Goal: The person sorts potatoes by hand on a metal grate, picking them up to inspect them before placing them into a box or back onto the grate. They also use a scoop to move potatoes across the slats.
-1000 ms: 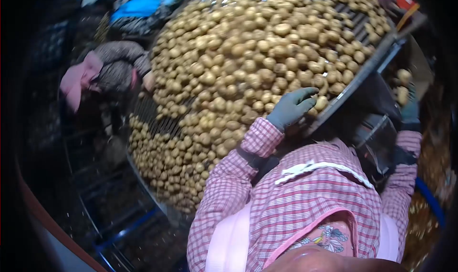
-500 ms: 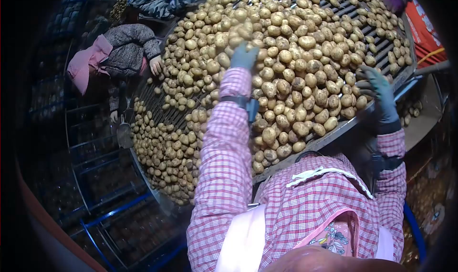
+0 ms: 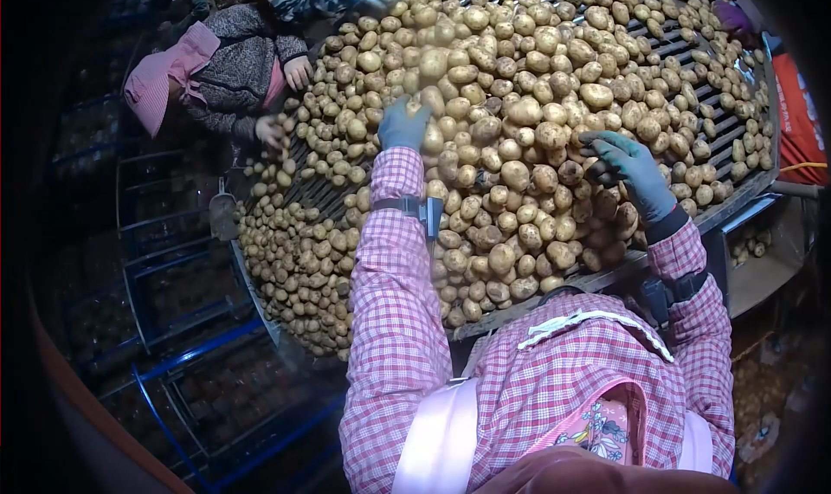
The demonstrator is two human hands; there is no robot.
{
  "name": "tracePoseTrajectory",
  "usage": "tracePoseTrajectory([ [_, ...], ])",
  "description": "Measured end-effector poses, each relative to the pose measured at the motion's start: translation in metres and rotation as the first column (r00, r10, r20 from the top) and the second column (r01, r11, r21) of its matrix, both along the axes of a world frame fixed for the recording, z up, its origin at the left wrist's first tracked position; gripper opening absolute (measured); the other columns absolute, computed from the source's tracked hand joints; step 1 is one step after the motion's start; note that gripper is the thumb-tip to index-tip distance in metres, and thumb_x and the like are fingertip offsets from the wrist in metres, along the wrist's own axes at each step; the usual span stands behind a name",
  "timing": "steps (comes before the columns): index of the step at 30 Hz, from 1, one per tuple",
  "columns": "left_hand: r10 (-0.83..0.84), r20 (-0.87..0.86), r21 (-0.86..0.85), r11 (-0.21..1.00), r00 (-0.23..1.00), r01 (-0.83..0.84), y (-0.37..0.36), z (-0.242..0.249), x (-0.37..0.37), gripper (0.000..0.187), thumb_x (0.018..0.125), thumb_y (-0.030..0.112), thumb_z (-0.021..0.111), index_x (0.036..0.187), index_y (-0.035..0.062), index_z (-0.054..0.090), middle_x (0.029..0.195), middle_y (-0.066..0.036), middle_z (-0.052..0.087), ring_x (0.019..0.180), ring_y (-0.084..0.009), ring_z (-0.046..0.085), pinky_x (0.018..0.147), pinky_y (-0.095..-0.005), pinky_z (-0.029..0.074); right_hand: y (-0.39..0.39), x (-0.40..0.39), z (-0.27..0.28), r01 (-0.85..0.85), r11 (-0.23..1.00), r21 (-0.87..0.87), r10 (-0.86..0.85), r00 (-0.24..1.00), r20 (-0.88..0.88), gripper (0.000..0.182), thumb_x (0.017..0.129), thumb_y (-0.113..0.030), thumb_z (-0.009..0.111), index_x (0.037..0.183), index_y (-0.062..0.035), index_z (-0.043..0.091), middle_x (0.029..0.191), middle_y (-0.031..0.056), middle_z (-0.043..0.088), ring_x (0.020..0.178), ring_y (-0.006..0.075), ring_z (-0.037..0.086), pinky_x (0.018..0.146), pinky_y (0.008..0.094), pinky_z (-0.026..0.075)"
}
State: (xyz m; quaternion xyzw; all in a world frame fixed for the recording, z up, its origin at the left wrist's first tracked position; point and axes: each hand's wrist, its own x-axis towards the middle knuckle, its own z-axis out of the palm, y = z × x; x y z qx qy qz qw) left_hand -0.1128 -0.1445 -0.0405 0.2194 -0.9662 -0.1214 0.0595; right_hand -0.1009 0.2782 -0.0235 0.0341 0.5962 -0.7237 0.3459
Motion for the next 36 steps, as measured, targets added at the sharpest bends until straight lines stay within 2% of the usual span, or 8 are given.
tracePoseTrajectory([
  [8,-0.317,0.005,0.828,0.532,0.949,0.174,0.104,0.062,0.035,0.042,0.093,0.039,0.07,0.124,0.0102,0.069,0.126,-0.013,0.066,0.12,-0.0271,0.061,0.103,-0.0359,0.048,-0.062,0.016,0.029,0.035,0.979,-0.2,0.012,0.973,0.231,0.051,0.104,-0.044,0.054,0.139,-0.0074,0.055,0.116,0.0074,0.071,0.074,0.0124,0.069,0.061,0.0205,0.052],
  [14,-0.071,-0.236,0.403,0.9,0.969,0.164,0.053,0.036,-0.053,0.053,0.088,0.015,0.071,0.139,0.0102,0.058,0.142,-0.019,0.054,0.129,-0.0318,0.056,0.108,-0.0394,0.047,-0.06,0.037,-0.019,0.109,0.899,-0.423,0.072,0.919,0.389,0.029,0.1,-0.027,0.06,0.11,0.0005,0.064,0.09,0.0102,0.069,0.072,0.0207,0.07,0.058,0.0325,0.059],
  [19,-0.157,-0.195,0.266,0.941,0.968,0.206,0.021,-0.025,-0.096,0.051,0.081,0.008,0.07,0.132,0.01,0.065,0.138,-0.018,0.055,0.124,-0.028,0.058,0.102,-0.036,0.051,-0.021,0.052,-0.041,-0.222,0.952,-0.211,0.165,0.952,-0.257,0.037,0.084,-0.011,0.074,0.118,0.0005,0.066,0.106,0.0089,0.069,0.088,0.0175,0.069,0.075,0.0292,0.059],
  [21,0.025,-0.262,0.793,0.576,0.965,0.2,0.04,-0.014,-0.085,0.051,0.078,0.005,0.073,0.129,0.0051,0.066,0.133,-0.015,0.06,0.116,-0.0231,0.061,0.093,-0.0328,0.055,-0.017,0.058,-0.035,-0.145,0.954,-0.264,0.082,0.969,-0.235,0.038,0.094,-0.016,0.063,0.128,0.0009,0.06,0.104,0.0088,0.07,0.083,0.0171,0.069,0.07,0.0287,0.058],
  [26,-0.333,-0.296,0.912,0.18,0.895,0.368,0.182,0.035,0.036,0.057,0.081,0.008,0.076,0.135,0.0019,0.06,0.13,-0.013,0.064,0.118,-0.021,0.061,0.101,-0.0335,0.051,-0.015,0.064,-0.016,0.153,0.83,-0.537,-0.064,0.981,0.182,0.042,0.1,-0.022,0.059,0.139,-0.007,0.056,0.12,0.0025,0.067,0.088,0.0111,0.067,0.066,0.023,0.055],
  [28,-0.692,-0.368,0.551,0.376,0.621,0.745,0.224,0.031,0.074,0.056,0.085,0.013,0.077,0.137,0.0021,0.06,0.133,-0.013,0.062,0.12,-0.021,0.061,0.105,-0.0343,0.048,-0.009,0.067,0.017,-0.005,0.915,-0.404,-0.04,0.994,-0.103,0.036,0.102,-0.023,0.058,0.134,-0.006,0.059,0.117,0.0065,0.066,0.089,0.0144,0.068,0.07,0.0286,0.058],
  [30,-0.716,-0.271,0.624,0.379,0.644,0.684,0.233,0.029,0.089,0.053,0.089,0.016,0.076,0.137,0.0029,0.059,0.136,-0.011,0.061,0.122,-0.021,0.06,0.103,-0.0338,0.049,0.003,0.082,-0.023,0.318,0.897,-0.307,-0.2,0.911,0.36,0.034,0.103,-0.028,0.06,0.127,-0.005,0.063,0.107,0.0034,0.07,0.082,0.0095,0.067,0.062,0.0233,0.055],
  [36,-0.559,-0.249,0.885,0.2,0.791,0.421,0.25,0.026,0.102,0.043,0.096,0.009,0.066,0.138,-0.0012,0.057,0.138,-0.012,0.059,0.127,-0.0214,0.057,0.105,-0.0345,0.047,0.128,0.152,-0.034,0.624,0.762,-0.174,-0.561,0.769,0.306,0.048,0.096,-0.045,0.067,0.122,-0.0047,0.061,0.094,0.01,0.068,0.065,0.0228,0.067,0.051,0.0373,0.057],
])
